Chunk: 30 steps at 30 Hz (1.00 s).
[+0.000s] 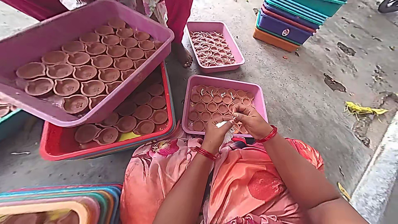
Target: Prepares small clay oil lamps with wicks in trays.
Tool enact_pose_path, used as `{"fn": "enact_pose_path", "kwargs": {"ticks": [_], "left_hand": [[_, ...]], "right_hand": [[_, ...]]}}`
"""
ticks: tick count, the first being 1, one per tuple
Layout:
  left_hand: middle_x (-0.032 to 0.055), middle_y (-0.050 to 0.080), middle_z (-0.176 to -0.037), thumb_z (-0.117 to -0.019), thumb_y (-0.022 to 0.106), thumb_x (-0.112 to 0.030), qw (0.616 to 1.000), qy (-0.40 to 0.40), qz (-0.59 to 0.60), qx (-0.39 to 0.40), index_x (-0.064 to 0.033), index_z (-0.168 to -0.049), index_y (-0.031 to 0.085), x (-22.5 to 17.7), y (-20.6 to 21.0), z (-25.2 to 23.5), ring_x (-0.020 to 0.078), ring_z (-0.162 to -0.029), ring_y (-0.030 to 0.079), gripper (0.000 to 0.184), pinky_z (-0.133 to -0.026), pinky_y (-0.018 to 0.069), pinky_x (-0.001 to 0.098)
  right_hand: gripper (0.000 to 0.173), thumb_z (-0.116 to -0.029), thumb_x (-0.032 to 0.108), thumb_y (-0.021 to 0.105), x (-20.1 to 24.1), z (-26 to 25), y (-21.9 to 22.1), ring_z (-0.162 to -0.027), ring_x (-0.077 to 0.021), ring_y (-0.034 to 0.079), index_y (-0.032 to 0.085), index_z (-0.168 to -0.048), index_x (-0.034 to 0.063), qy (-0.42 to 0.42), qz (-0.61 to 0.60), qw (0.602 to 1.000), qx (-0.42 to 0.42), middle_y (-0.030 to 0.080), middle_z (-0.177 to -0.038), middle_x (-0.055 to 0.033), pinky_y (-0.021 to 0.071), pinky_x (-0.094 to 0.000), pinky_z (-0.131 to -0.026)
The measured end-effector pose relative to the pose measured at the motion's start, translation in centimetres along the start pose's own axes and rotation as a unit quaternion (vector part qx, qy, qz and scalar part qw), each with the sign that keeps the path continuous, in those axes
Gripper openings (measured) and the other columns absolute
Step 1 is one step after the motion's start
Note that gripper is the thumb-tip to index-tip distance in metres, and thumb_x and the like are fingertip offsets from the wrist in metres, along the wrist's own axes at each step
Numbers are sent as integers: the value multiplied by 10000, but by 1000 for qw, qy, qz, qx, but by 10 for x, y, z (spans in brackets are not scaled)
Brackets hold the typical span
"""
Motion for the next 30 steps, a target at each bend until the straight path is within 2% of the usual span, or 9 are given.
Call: {"fn": "enact_pose_path", "kwargs": {"ticks": [2, 5, 8, 13, 17, 22, 25, 27, 30], "left_hand": [[10, 715, -921, -937, 613, -15, 999, -7, 49, -1, -57, -907, 735, 0, -1, 0, 74, -817, 660, 133, -758, 569, 258], [26, 716, -893, -939, 595, -7, 995, -13, 97, 11, -41, -897, 720, -1, -1, 0, 87, -797, 670, 137, -754, 578, 271], [32, 709, -877, -935, 603, -10, 994, -21, 104, 22, -40, -889, 715, 0, 1, 1, 92, -785, 669, 124, -746, 582, 274], [-13, 700, -867, -906, 615, -1, 999, 8, 35, 33, -67, -846, 713, -4, 1, 1, 54, -794, 655, 133, -748, 569, 252], [-22, 703, -871, -884, 636, -18, 994, 76, -55, 51, -61, -853, 727, -11, 3, 1, 31, -818, 653, 106, -761, 559, 236], [-15, 708, -877, -911, 635, -24, 993, 53, -86, 56, -62, -870, 727, -8, 6, 1, 38, -819, 653, 107, -761, 554, 237], [12, 706, -873, -939, 639, -16, 996, -6, -92, 13, -43, -886, 723, 3, -4, -4, 63, -810, 649, 103, -761, 545, 261], [33, 706, -881, -947, 644, -18, 995, -33, -94, -4, -33, -903, 720, 12, -8, -6, 87, -830, 653, 89, -785, 544, 287], [24, 697, -875, -937, 657, -24, 994, -47, -100, -8, -41, -895, 724, 15, -5, -6, 78, -830, 644, 81, -783, 538, 282]], "right_hand": [[154, -979, 62, 518, 2, 0, 3, -734, -19, 602, 650, -951, 135, -12, -17, 1000, 18, 637, -824, 63, 529, -208, -720], [227, -959, 45, 532, 10, 1, 1, -822, -50, 650, 678, -1122, 103, -35, -25, 998, 42, 686, -960, 30, 569, -241, -780], [292, -937, 5, 570, 22, 4, -1, -842, -60, 666, 654, -1213, 51, -77, 44, 994, 66, 683, -967, 26, 590, -255, -802], [192, -918, 64, 686, 43, 10, -1, -841, -3, 644, 736, -1094, 2, -188, 221, 953, 85, 714, -997, 1, 555, -187, -751], [99, -909, 39, 663, 47, 12, 0, -842, -16, 656, 753, -930, 6, -208, 299, 928, 80, 723, -924, -28, 549, -178, -754], [148, -945, 73, 589, 49, 10, -3, -813, -116, 656, 712, -911, -1, -233, 424, 873, 57, 685, -880, -79, 555, -256, -760], [167, -975, 28, 540, 48, -15, -34, -838, -233, 669, 687, -987, -50, -166, 463, 870, 35, 678, -926, -156, 566, -403, -789], [167, -1005, 25, 529, 30, -45, -69, -862, -260, 665, 671, -1035, -60, -56, 485, 873, 21, 678, -946, -178, 541, -446, -831], [189, -1018, 69, 560, -21, -88, -126, -984, -386, 670, 684, -1067, -65, 109, 547, 830, -6, 691, -1010, -249, 492, -585, -921]]}}
Point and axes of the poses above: each hand's wrist, its own z-axis away from the middle knuckle, its own y-axis out of the palm, x = y × z, the point moved 9 cm from there along -z, towards the middle knuckle
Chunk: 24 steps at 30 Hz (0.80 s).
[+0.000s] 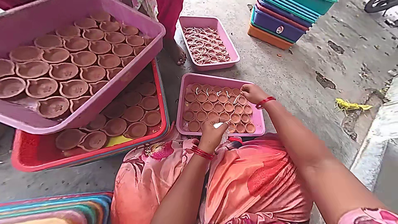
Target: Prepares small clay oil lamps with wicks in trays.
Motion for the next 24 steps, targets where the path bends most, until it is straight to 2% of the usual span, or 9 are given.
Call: {"fn": "enact_pose_path", "kwargs": {"ticks": [3, 6, 8, 12, 16, 20, 24], "left_hand": [[5, 693, -841, -930, 663, -31, 1000, -12, 5, 1, -52, -877, 727, -1, 3, 0, 54, -799, 642, 86, -760, 535, 258], [0, 711, -869, -939, 646, -42, 1000, -11, 6, 21, -47, -908, 731, 1, 7, -2, 34, -823, 651, 91, -781, 537, 239], [-7, 710, -874, -937, 639, -56, 999, -5, 5, 34, -53, -910, 735, 3, 11, -4, 27, -828, 650, 100, -782, 535, 232], [-1, 715, -873, -932, 636, -44, 999, -1, 18, 43, -45, -903, 727, 3, 15, -6, 31, -821, 659, 96, -770, 545, 228], [-2, 714, -872, -935, 633, -40, 999, -7, 16, 40, -48, -905, 731, 4, 15, -3, 22, -823, 655, 103, -771, 542, 224], [12, 709, -885, -952, 627, -49, 998, -31, 12, 45, -44, -914, 721, 7, 16, -2, 50, -835, 658, 101, -778, 542, 244], [7, 712, -886, -944, 632, -54, 999, -18, 17, 40, -47, -908, 725, 7, 16, -3, 42, -837, 655, 101, -782, 539, 238]], "right_hand": [[231, -1004, 131, 586, -48, -33, 19, -1106, -459, 649, 704, -1110, -37, 92, 49, 994, -29, 691, -1120, -276, 470, -683, -930], [250, -1007, 158, 577, -65, -42, 20, -1155, -416, 649, 714, -1140, -4, 129, 55, 973, -183, 691, -1190, -234, 479, -631, -963], [247, -998, 171, 593, -76, -47, 30, -1156, -386, 653, 728, -1121, 4, 115, 90, 964, -221, 705, -1178, -215, 459, -606, -975], [246, -985, 185, 613, -95, -49, 58, -1143, -398, 652, 739, -1095, 4, 70, 154, 975, -147, 716, -1150, -210, 435, -637, -970], [255, -983, 202, 617, -97, -43, 66, -1167, -392, 636, 741, -1106, 17, 65, 146, 982, -100, 712, -1168, -201, 414, -641, -988], [268, -946, 215, 667, -92, -42, 67, -1157, -410, 631, 742, -1098, 7, 54, 129, 986, -87, 703, -1162, -216, 405, -670, -973], [329, -911, 207, 693, -91, -38, 63, -1155, -393, 632, 716, -1187, 29, 73, 86, 990, -87, 699, -1179, -204, 388, -673, -996]]}}
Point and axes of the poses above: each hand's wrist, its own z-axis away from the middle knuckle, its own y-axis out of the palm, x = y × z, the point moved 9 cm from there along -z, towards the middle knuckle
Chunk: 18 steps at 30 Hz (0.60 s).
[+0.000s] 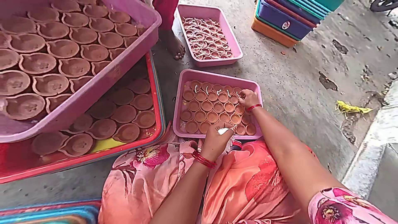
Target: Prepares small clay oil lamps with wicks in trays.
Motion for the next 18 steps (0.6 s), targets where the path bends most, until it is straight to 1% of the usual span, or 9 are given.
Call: {"fn": "enact_pose_path", "kwargs": {"ticks": [4, 7, 9, 10, 12, 13, 14, 16, 18], "left_hand": [[5, 703, -871, -939, 639, -52, 1000, -3, 11, -18, -56, -900, 726, 2, -3, -1, 53, -841, 651, 95, -791, 535, 255], [25, 697, -864, -955, 633, -36, 998, -25, 50, -37, -39, -922, 720, 5, -5, -2, 81, -808, 654, 93, -763, 548, 263], [43, 697, -858, -973, 613, -26, 993, -46, 95, -50, -23, -934, 707, 7, -7, -1, 97, -785, 662, 102, -745, 564, 268], [49, 693, -858, -981, 599, -18, 990, -54, 121, -55, -16, -938, 698, 7, -7, -1, 102, -782, 661, 108, -744, 565, 271], [54, 690, -845, -990, 575, -1, 982, -50, 174, -54, -3, -923, 688, 4, -7, -2, 104, -770, 661, 131, -743, 568, 272], [53, 692, -841, -994, 566, 1, 978, -44, 197, -49, 0, -927, 687, 3, -6, -2, 104, -765, 663, 138, -743, 572, 271], [52, 694, -846, -999, 559, -4, 975, -36, 216, -41, 1, -940, 690, 1, -5, -1, 103, -765, 663, 144, -744, 574, 271], [59, 692, -865, -1004, 541, -12, 970, -28, 241, -24, -5, -953, 687, -2, -4, 2, 109, -778, 662, 155, -755, 574, 279], [53, 696, -856, -1001, 535, -14, 967, -24, 252, -14, -19, -946, 691, -6, -3, 7, 103, -762, 665, 166, -738, 578, 272]], "right_hand": [[330, -920, 119, 594, -14, -3, -3, -1135, -382, 638, 704, -1222, 43, 46, -88, 995, -24, 695, -1184, -196, 399, -658, -1001], [305, -942, 90, 577, -25, -7, -8, -1156, -387, 637, 703, -1211, 21, 87, -158, 982, -55, 686, -1203, -218, 447, -628, -1004], [273, -949, 72, 586, -18, -5, -21, -1109, -329, 659, 702, -1187, 0, 108, -237, 962, -78, 701, -1166, -203, 489, -549, -984], [241, -960, 62, 598, -6, -1, -32, -1021, -262, 672, 702, -1165, -13, 107, -292, 946, -89, 713, -1106, -180, 517, -466, -929], [169, -998, 69, 589, 33, 18, -59, -765, -87, 613, 686, -1111, -9, 76, -415, 904, -73, 676, -924, -73, 522, -273, -723], [154, -1012, 81, 561, 58, 32, -71, -697, -53, 603, 673, -1090, 10, 48, -476, 878, -35, 657, -860, -23, 521, -240, -654], [160, -1006, 92, 524, 85, 50, -82, -688, -47, 611, 661, -1070, 39, 3, -517, 856, 17, 653, -835, 14, 537, -243, -646], [176, -958, 98, 519, 135, 95, -103, -715, -31, 629, 674, -1040, 80, -94, -521, 842, 105, 686, -862, 56, 552, -241, -677], [182, -936, 73, 576, 167, 136, -112, -762, -25, 647, 686, -1080, 49, -167, -492, 839, 160, 704, -905, 46, 565, -228, -714]]}}
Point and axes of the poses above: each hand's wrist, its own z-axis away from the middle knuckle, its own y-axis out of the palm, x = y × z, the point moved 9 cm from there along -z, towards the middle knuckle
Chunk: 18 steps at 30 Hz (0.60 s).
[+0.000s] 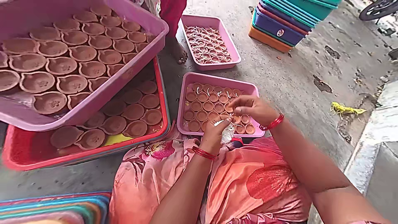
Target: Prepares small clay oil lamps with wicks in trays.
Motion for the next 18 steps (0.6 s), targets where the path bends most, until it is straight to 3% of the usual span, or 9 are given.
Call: {"fn": "enact_pose_path", "kwargs": {"ticks": [2, 6, 8, 11, 14, 16, 18], "left_hand": [[42, 685, -833, -997, 545, -24, 1000, 1, 3, 12, -35, -938, 690, -2, 3, 6, 98, -743, 658, 157, -717, 575, 267], [24, 677, -817, -989, 579, -33, 999, 13, -13, 26, -49, -937, 685, -4, 5, 11, 83, -724, 647, 119, -694, 567, 256], [21, 680, -839, -995, 572, -42, 999, 26, -7, 35, -53, -967, 687, -4, 4, 11, 81, -737, 650, 119, -705, 572, 255], [42, 694, -974, -974, 517, -64, 997, 53, 38, 44, -71, -1104, 687, -6, 2, 8, 105, -825, 668, 214, -757, 582, 281], [27, 684, -1007, -915, 496, -55, 994, 72, 77, 31, -114, -1163, 658, -10, -2, 6, 105, -836, 667, 302, -758, 581, 283], [15, 688, -982, -883, 501, -48, 992, 70, 99, 26, -135, -1168, 653, -10, -3, 5, 99, -822, 674, 335, -750, 585, 279], [10, 682, -970, -870, 507, -47, 992, 65, 108, 32, -146, -1170, 640, -9, -1, 5, 97, -818, 676, 343, -742, 588, 275]], "right_hand": [[176, -922, 44, 610, 10, 15, 21, -752, -37, 648, 694, -1076, 33, -15, -17, 999, 25, 700, -893, 17, 572, -222, -708], [123, -895, -25, 627, 10, 25, 26, -746, -30, 635, 701, -915, 71, -48, -37, 998, -29, 679, -875, 33, 566, -203, -693], [130, -899, -27, 627, 10, 26, 22, -747, -22, 636, 688, -904, 87, -71, -37, 996, -50, 680, -865, 44, 563, -200, -692], [86, -940, 88, 645, 15, 28, 9, -831, -48, 663, 712, -948, 141, -125, -76, 988, -39, 705, -936, 39, 578, -233, -742], [82, -945, 272, 728, 20, 33, 5, -825, -40, 670, 734, -956, 191, -145, -116, 982, 31, 710, -906, 59, 575, -227, -742], [28, -922, 196, 742, 15, 35, 6, -794, -20, 669, 751, -933, 173, -114, -99, 988, 30, 719, -882, 64, 579, -209, -732], [103, -895, 46, 693, 10, 33, 9, -777, -8, 665, 753, -912, 128, -96, -70, 993, -19, 729, -879, 59, 576, -196, -721]]}}
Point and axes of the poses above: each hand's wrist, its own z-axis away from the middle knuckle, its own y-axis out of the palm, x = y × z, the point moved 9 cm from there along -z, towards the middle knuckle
